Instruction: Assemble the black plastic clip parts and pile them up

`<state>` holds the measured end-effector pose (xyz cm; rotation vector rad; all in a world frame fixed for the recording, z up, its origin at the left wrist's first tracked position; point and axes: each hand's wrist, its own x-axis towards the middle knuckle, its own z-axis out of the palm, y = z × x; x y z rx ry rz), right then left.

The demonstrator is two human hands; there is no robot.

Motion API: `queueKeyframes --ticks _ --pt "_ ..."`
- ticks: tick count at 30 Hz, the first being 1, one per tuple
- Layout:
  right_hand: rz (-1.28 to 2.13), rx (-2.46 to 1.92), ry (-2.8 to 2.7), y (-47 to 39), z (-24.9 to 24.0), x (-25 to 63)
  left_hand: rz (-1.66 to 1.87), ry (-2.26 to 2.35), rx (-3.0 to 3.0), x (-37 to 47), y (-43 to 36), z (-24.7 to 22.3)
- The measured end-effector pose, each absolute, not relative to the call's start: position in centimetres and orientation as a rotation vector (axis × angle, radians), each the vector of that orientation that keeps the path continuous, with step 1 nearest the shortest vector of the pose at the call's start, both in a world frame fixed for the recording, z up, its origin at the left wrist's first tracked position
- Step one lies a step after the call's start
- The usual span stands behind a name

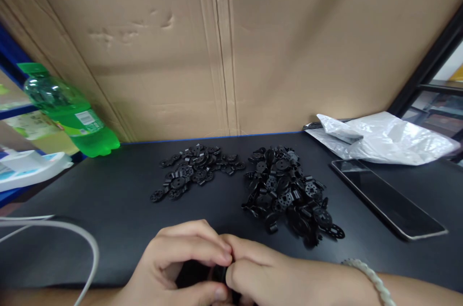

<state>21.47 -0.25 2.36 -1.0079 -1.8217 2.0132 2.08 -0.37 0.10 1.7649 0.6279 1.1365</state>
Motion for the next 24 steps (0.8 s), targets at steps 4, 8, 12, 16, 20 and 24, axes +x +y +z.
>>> queueKeyframes --ticks 4,8,12,16,20,24 --pt "1.966 -0.991 -1.874 -0.2 2.6 21.3 1.13 0.627 1.779 2.1 -0.4 0.1" --pt "1.975 -0.952 -1.877 0.0 2.7 21.2 1.129 0.651 1.79 2.3 -0.3 0.0" --pt "2.082 -0.88 -1.722 -0.1 2.0 21.2 1.174 0.708 1.791 2.2 -0.2 0.2" --pt "2.202 -0.808 -1.427 -0.2 1.3 21.0 1.184 0.673 1.663 2.0 -0.1 0.0" --pt "2.126 -0.904 -1.409 0.0 1.8 20.9 1.235 0.654 1.667 1.7 -0.1 -0.3" --pt "2.021 -0.943 -1.473 0.0 2.0 21.2 1.184 0.677 1.515 1.4 0.1 -0.3"
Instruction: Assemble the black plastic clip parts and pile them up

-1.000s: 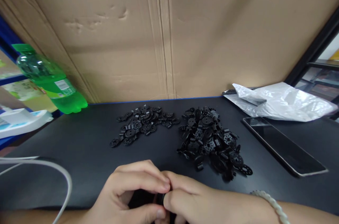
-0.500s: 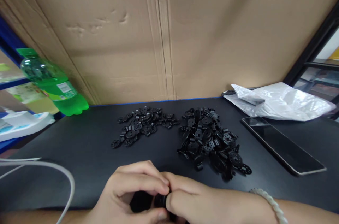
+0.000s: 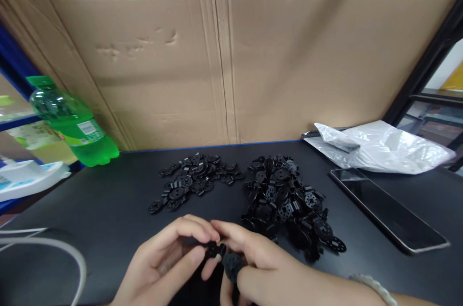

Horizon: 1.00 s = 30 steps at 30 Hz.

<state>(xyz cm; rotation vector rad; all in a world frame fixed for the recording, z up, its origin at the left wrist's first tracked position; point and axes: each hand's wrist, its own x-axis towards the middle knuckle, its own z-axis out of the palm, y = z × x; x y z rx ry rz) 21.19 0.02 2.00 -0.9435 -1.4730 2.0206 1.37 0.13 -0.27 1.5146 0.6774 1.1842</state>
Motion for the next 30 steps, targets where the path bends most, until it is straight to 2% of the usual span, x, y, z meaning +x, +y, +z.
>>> queueKeyframes --ticks 5,13,18,21,25,30 --pt "1.923 -0.931 -1.597 -0.5 0.9 21.7 1.143 0.825 1.393 1.1 1.2 -0.5" --pt "1.716 -0.697 -1.944 1.0 -2.6 21.3 1.111 0.784 1.349 0.8 1.4 -0.9" --pt "1.576 -0.717 -2.064 1.1 -1.9 21.8 1.066 0.77 1.29 0.6 1.3 -0.6" --pt "1.47 -0.652 -2.121 0.8 -1.0 22.1 1.12 0.701 1.462 0.5 1.1 0.0" --pt "1.481 -0.626 -2.034 0.5 -0.7 22.1 1.244 0.663 1.851 0.3 0.8 0.5" --pt "1.494 -0.691 -1.714 0.3 0.0 21.9 1.31 0.758 1.984 0.6 1.3 0.1"
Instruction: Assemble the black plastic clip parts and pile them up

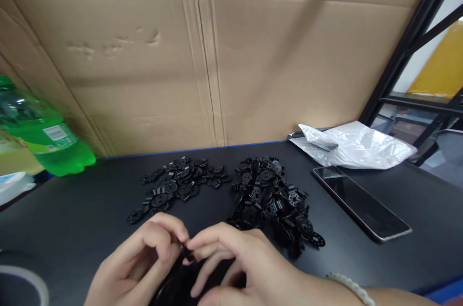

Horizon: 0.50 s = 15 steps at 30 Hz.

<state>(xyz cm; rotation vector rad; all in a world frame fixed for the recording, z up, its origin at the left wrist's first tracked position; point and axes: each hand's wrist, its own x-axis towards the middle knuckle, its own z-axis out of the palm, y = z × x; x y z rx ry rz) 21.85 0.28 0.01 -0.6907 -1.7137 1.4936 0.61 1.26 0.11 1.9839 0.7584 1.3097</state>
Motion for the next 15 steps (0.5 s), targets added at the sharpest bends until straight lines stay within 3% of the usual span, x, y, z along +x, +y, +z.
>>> queueKeyframes --ticks 6,11,15 --pt "1.339 -0.853 -1.719 0.5 1.5 21.9 1.255 0.764 2.118 1.0 0.8 0.0" --pt "0.698 -0.815 -2.052 1.0 3.4 23.7 1.339 0.947 2.109 1.0 0.6 -0.7" --pt "0.142 -1.067 -2.068 3.3 4.6 26.5 1.325 1.029 2.145 0.8 0.7 -1.1"
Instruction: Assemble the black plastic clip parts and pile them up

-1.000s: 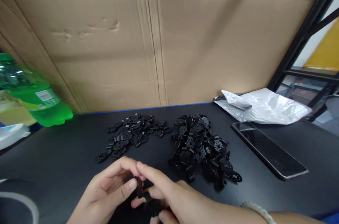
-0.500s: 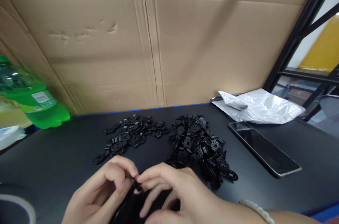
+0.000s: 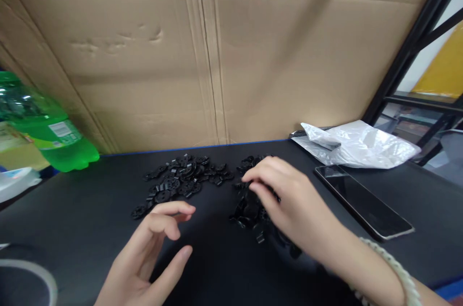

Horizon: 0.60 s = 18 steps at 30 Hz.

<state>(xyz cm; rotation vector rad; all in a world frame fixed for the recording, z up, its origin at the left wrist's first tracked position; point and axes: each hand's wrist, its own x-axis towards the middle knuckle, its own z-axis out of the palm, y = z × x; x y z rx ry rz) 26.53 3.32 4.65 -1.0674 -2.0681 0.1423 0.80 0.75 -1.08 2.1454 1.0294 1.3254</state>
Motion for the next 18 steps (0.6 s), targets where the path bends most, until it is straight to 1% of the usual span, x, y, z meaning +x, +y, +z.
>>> queueKeyframes --ticks 2,5,8,11,16,18 --pt "0.0 -1.215 -2.061 4.6 4.7 27.8 1.277 0.986 2.179 0.7 0.7 -0.9" --pt "-0.098 -1.345 -2.098 5.8 4.1 28.8 1.217 0.85 2.214 0.8 0.7 -0.3" --pt "-0.166 -1.35 -2.099 5.5 3.6 28.3 1.164 0.75 2.232 1.1 0.8 0.1" --pt "-0.195 -1.245 -2.002 4.0 3.6 26.7 1.086 0.755 2.283 1.4 0.8 0.0" --pt "0.094 -0.877 -2.034 0.2 3.4 23.6 0.851 0.754 2.545 1.3 0.5 0.2" --pt "0.272 -0.825 -2.063 -0.9 2.8 22.7 0.693 0.851 2.716 1.1 0.6 0.7"
